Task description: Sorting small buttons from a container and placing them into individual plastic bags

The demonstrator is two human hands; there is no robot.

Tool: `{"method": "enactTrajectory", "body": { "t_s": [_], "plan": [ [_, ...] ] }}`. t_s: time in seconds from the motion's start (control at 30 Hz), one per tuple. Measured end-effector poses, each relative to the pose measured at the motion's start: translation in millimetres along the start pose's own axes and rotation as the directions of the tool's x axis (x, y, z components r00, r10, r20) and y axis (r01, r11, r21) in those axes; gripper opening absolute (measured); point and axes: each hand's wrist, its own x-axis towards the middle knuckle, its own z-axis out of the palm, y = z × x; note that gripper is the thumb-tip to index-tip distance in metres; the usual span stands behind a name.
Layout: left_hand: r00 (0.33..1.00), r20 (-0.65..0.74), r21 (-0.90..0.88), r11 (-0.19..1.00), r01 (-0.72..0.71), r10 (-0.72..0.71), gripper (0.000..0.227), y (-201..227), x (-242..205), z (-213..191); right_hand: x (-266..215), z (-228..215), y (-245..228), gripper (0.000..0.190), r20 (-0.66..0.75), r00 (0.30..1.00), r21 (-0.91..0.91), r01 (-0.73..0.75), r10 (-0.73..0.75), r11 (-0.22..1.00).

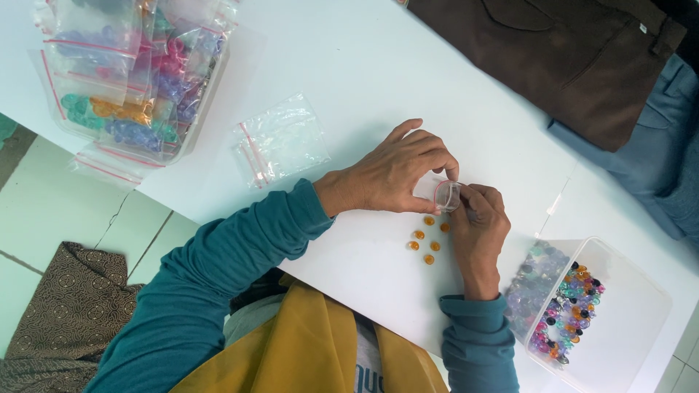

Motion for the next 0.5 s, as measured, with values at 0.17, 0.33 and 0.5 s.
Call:
{"method": "enactTrajectory", "body": {
  "t_s": [0.17, 0.33, 0.5],
  "plan": [
    [1.0, -0.008, 0.02, 1.0, 0.004, -0.004, 0.053, -1, 0, 1, -2, -22, -33, 0.015, -0.102, 0.995, 0.095, 0.027, -0.018, 0.995],
    [1.0, -0.014, 0.034, 0.999, -0.012, 0.013, 0.052, -5, -1, 6, -13, -27, -40, 0.017, -0.183, 0.98, 0.132, 0.103, -0.078, 0.986],
    [1.0, -0.005, 0.039, 0.999, -0.019, 0.02, 0.052, -3, 0, 5, -14, -26, -40, 0.021, -0.151, 0.978, 0.111, 0.162, -0.145, 0.981]
  ]
}}
